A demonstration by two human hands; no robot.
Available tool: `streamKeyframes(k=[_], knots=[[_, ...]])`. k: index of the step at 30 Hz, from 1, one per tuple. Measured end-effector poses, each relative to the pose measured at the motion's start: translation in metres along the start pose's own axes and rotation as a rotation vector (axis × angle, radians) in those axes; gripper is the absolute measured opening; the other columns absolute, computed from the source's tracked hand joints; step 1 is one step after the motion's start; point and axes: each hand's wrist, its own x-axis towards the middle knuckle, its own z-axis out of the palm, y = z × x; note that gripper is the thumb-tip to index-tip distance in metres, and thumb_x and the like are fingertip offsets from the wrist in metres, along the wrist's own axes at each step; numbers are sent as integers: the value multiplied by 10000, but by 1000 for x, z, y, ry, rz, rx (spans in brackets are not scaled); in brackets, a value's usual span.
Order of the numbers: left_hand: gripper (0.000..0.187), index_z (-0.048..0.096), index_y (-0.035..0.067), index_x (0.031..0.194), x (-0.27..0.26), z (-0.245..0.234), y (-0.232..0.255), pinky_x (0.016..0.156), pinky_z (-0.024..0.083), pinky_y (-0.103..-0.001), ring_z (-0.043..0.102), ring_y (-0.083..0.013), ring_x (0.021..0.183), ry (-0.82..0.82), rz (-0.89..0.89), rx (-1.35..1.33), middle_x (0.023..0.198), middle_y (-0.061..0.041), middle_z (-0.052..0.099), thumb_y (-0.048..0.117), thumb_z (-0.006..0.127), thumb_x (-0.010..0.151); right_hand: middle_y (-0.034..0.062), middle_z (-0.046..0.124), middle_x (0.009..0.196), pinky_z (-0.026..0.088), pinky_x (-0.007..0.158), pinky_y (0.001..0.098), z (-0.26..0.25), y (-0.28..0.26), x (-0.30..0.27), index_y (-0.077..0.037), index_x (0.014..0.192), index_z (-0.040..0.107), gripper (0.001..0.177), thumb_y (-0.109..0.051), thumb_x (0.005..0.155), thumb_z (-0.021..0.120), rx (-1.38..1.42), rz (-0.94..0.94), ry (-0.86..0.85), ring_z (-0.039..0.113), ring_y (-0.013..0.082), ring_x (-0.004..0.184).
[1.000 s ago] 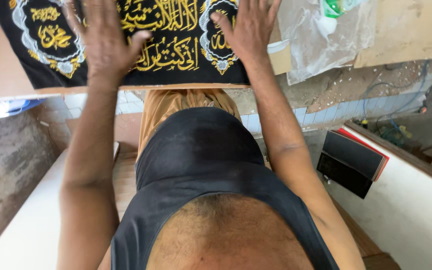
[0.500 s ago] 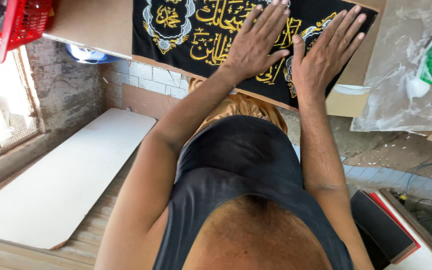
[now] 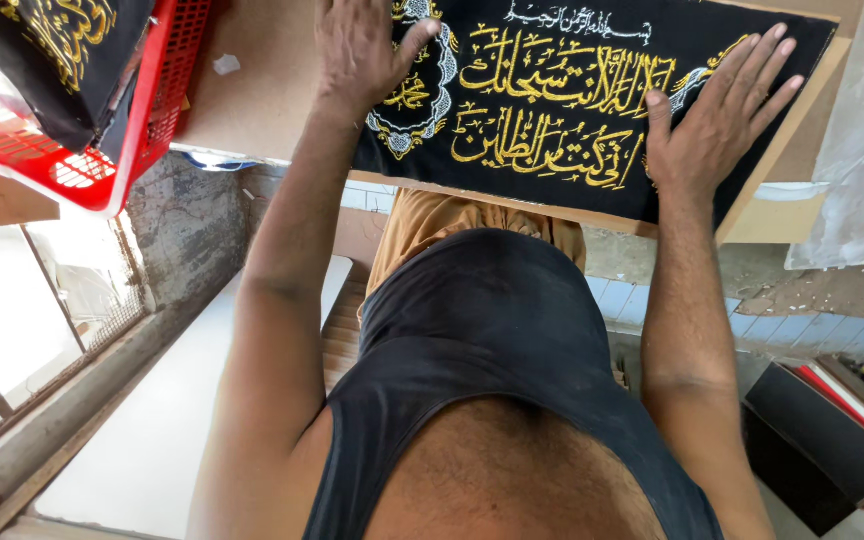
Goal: The person applies glue to a piece of cardboard using a small block, then places a black fabric with gold Arabic calligraphy onto the glued surface and presses it down. The person repeats this process with a second piece of cardboard and fabric.
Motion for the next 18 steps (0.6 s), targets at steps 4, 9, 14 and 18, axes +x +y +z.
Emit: streamKeyframes(k=[4,9,14,18], knots=[[772,441,101,1548,16,35,-39,1230,427,-446,480,-329,1453,189,-352,-500,1565,-203,511,687,313,1063,249,127,1744,-24,1308,578,5,3,0,67,1669,185,1039,-767,1052,237,-1,11,14,75,378,1628],[796,272,39,1552,23,57,-75,1158,366,-523,344,-406,1455,105,-630,-1153,1555,-251,351,635,360,1031,227,155,1755,-22,1322,580,13,3,0,69,1667,181,998,-732,1075,243,-13,-15,81,98,371,1642],[715,305,46,1462,29,51,-84,1076,365,-492,353,-365,1343,55,-686,-1243,1442,-213,365,619,373,1040,238,182,1743,-13,1313,587,16,6,-2,59,1662,200,966,-719,1092,257,-34,-5,73,123,382,1636],[654,331,52,1390,34,45,-83,1011,364,-467,359,-331,1254,26,-684,-1293,1353,-183,375,607,383,1048,232,192,1741,-9,1309,587,23,13,-6,42,1663,209,956,-723,1090,255,-31,7,51,127,389,1629]])
